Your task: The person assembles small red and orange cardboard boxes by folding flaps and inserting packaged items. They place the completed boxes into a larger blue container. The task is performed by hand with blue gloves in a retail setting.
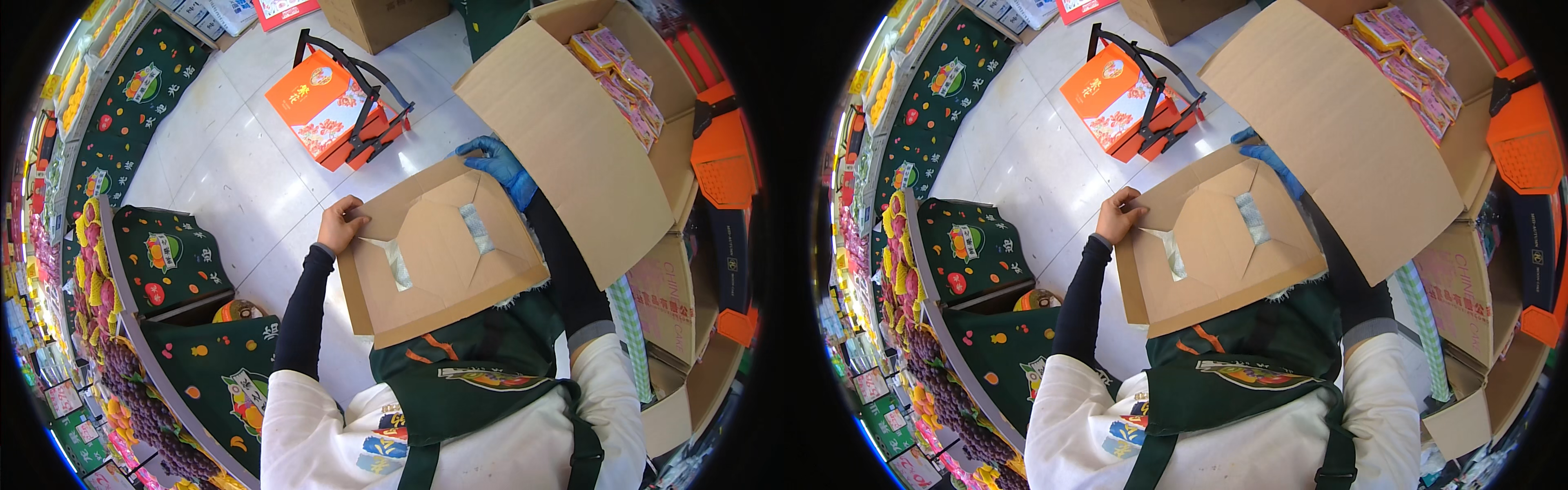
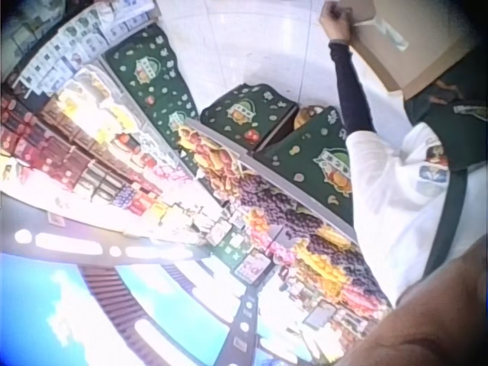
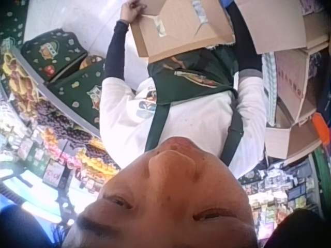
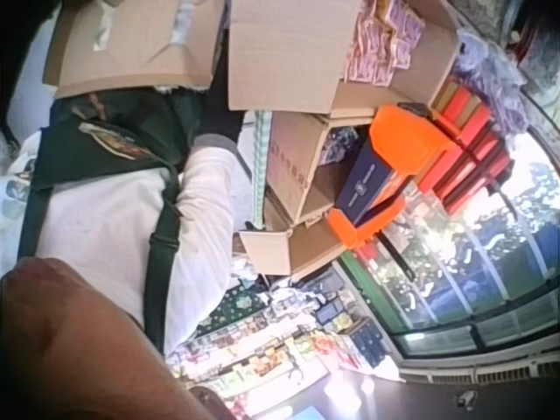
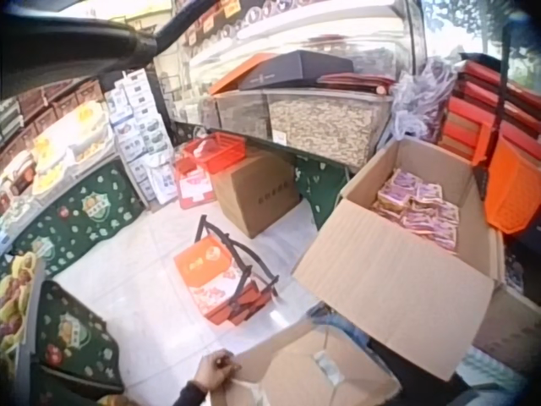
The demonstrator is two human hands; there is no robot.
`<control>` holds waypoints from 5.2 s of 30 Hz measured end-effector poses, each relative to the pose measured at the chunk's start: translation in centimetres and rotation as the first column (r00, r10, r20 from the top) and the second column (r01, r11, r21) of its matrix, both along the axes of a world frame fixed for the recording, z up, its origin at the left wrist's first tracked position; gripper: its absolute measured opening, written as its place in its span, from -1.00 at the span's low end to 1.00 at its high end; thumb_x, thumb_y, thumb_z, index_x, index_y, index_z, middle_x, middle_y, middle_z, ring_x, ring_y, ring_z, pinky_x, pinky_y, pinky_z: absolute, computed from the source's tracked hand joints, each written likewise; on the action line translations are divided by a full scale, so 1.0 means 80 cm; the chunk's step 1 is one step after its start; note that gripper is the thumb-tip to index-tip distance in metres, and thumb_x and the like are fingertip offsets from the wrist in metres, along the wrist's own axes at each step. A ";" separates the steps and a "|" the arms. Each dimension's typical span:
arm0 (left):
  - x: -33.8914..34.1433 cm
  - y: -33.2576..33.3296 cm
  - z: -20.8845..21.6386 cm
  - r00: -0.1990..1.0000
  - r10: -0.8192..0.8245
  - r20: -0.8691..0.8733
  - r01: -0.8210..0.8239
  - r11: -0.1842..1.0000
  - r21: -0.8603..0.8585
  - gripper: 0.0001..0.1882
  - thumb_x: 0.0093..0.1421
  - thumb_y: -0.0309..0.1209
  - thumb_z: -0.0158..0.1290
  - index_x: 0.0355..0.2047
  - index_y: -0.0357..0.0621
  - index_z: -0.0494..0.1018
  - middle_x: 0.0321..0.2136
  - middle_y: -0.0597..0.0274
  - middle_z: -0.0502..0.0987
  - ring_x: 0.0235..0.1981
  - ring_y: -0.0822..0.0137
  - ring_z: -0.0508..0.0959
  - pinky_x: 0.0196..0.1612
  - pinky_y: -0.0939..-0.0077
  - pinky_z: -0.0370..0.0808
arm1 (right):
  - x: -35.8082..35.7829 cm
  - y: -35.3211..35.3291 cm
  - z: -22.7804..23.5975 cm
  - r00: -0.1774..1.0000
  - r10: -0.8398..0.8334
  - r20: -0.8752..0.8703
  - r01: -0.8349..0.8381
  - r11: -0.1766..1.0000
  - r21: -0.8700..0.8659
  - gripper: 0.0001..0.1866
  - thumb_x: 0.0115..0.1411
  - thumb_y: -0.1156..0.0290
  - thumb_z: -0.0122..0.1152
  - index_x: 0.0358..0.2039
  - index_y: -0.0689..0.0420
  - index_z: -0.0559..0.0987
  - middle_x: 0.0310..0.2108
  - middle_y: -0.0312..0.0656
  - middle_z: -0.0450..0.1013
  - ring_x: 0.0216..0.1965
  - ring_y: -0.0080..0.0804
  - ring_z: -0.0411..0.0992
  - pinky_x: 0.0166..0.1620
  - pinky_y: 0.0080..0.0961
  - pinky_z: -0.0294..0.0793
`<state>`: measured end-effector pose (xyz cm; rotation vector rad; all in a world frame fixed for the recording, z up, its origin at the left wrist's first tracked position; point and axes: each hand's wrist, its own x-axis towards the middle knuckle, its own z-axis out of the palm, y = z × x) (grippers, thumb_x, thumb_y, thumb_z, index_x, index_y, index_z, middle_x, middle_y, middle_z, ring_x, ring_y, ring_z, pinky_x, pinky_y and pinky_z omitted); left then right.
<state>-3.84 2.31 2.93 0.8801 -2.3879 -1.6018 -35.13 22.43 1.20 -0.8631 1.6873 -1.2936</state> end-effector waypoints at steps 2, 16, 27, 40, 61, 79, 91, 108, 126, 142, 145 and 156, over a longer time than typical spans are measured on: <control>0.004 0.010 0.004 1.000 -0.002 0.015 0.002 0.999 -0.052 -0.82 -0.02 -0.59 0.16 -0.43 -0.26 0.37 -0.55 0.24 0.47 -0.41 0.46 0.48 -0.29 0.53 0.45 | 0.010 0.001 -0.010 0.996 -0.077 -0.049 0.075 0.996 -0.039 -0.66 0.02 0.60 0.23 -0.14 0.13 0.50 -0.16 -0.27 0.42 -0.10 -0.48 0.36 0.03 -0.57 0.34; -0.053 0.009 0.003 0.953 -0.171 0.251 0.227 0.950 -0.215 -0.60 -0.05 -0.25 0.24 -0.27 -0.27 0.49 -0.43 -0.09 0.55 -0.35 0.05 0.57 -0.27 0.35 0.48 | 0.026 -0.012 0.024 0.981 -0.015 -0.191 0.011 1.000 -0.023 -0.81 0.06 0.63 0.14 -0.28 0.17 0.58 -0.21 -0.21 0.50 -0.10 -0.45 0.41 0.03 -0.52 0.36; -0.135 -0.019 -0.003 0.686 -0.704 0.187 0.631 0.702 0.329 -0.56 0.00 -0.60 0.12 -0.05 -0.35 0.38 -0.30 0.20 0.55 -0.29 0.47 0.52 -0.14 0.57 0.45 | 0.010 -0.003 0.014 0.993 0.018 -0.120 -0.011 0.998 0.056 -0.82 0.10 0.66 0.08 -0.29 0.20 0.57 -0.22 -0.22 0.51 -0.11 -0.45 0.43 0.02 -0.52 0.37; -0.122 0.005 -0.013 0.716 -0.682 0.151 0.690 0.723 -0.006 -0.57 -0.04 -0.66 -0.05 -0.09 -0.27 0.32 -0.31 -0.06 0.53 -0.23 0.10 0.54 -0.15 0.36 0.44 | 0.020 0.012 -0.026 0.981 -0.148 -0.128 0.144 0.989 -0.041 -0.86 0.12 0.63 0.10 -0.30 0.19 0.55 -0.26 -0.26 0.48 -0.16 -0.50 0.42 -0.02 -0.54 0.39; 0.010 -0.016 0.062 0.823 -0.446 0.352 0.551 0.777 -0.304 -0.56 0.24 -0.28 -0.11 0.13 -0.01 0.21 -0.31 0.00 0.56 -0.26 0.02 0.55 -0.17 0.25 0.48 | 0.058 0.086 -0.022 0.940 -0.340 0.008 0.328 0.899 -0.292 -0.83 0.19 0.51 0.09 -0.19 0.14 0.52 -0.18 -0.25 0.45 -0.08 -0.48 0.39 0.06 -0.57 0.33; 0.065 0.031 0.028 0.937 0.219 -0.273 -0.134 0.945 0.297 -0.86 0.22 -0.47 -0.01 -0.28 -0.30 0.45 -0.32 0.23 0.54 -0.25 0.47 0.48 -0.12 0.59 0.37 | 0.126 0.227 0.127 0.886 0.108 -0.451 -0.011 0.977 0.212 -0.55 0.24 0.54 -0.15 0.16 0.04 0.30 0.24 -0.13 0.12 0.27 -0.20 0.07 0.29 -0.35 0.04; 0.077 0.031 -0.094 0.787 0.583 -0.201 -0.199 0.550 0.811 -0.50 0.26 -0.04 -0.19 -0.33 -0.30 0.48 -0.38 0.00 0.56 -0.25 0.18 0.53 -0.06 0.31 0.40 | 0.094 0.172 0.128 0.784 0.251 -0.567 -0.279 0.959 0.039 -0.58 0.36 0.35 -0.36 0.18 0.06 0.27 0.23 -0.11 0.11 0.28 -0.31 0.04 0.31 -0.39 0.02; 0.142 -0.066 0.052 0.686 0.644 -0.338 -0.280 0.663 0.694 -0.42 0.26 0.05 -0.23 0.04 -0.19 0.29 0.09 0.03 0.33 0.06 0.10 0.35 0.10 0.18 0.29 | 0.249 0.057 0.234 0.630 -0.253 -0.734 -0.329 0.769 -0.548 -0.31 -0.13 0.28 0.26 0.09 0.07 0.34 -0.02 -0.12 0.32 0.00 -0.16 0.30 0.10 -0.28 0.24; -0.305 0.065 0.412 0.391 -0.139 -0.910 0.759 0.608 0.233 -0.35 0.26 0.07 -0.24 0.18 -0.14 0.16 0.15 0.09 0.25 0.13 0.09 0.28 0.15 0.14 0.25 | 0.010 0.342 0.646 0.352 -0.933 -0.078 0.209 0.159 -0.965 -0.48 0.11 0.22 0.27 0.03 0.22 0.41 -0.16 -0.23 0.47 -0.19 -0.51 0.41 -0.11 -0.55 0.41; -0.496 0.414 0.513 0.594 -0.649 -0.475 0.786 0.594 0.172 -0.45 0.35 -0.04 -0.29 -0.05 -0.37 0.33 -0.14 0.13 0.46 -0.17 0.43 0.42 -0.10 0.56 0.35 | -0.124 0.617 0.574 -0.039 -0.952 -0.303 0.767 0.166 -0.619 -0.29 0.15 -0.05 0.10 0.16 0.18 0.27 -0.03 -0.09 0.40 -0.08 -0.35 0.43 0.02 -0.43 0.39; -0.521 0.408 0.510 0.552 -0.742 -0.381 0.831 0.525 0.183 -0.40 0.34 0.01 -0.33 -0.12 -0.39 0.37 -0.26 0.11 0.48 -0.25 0.35 0.43 -0.15 0.49 0.37 | -0.123 0.617 0.562 0.051 -0.968 -0.247 0.879 0.161 -0.450 -0.29 0.16 -0.05 0.08 0.18 0.18 0.25 -0.04 -0.07 0.41 -0.11 -0.34 0.46 -0.03 -0.45 0.44; -0.543 0.409 0.526 0.447 -0.867 0.221 0.859 0.346 -0.378 -0.56 0.27 -0.12 -0.07 -0.32 -0.38 0.39 -0.54 0.28 0.36 -0.56 0.50 0.31 -0.52 0.55 0.28 | -0.114 0.629 0.522 0.134 -0.986 -0.102 0.945 0.158 -0.287 -0.39 0.22 0.05 0.05 0.15 0.18 0.27 -0.06 -0.10 0.42 -0.17 -0.35 0.48 -0.12 -0.44 0.51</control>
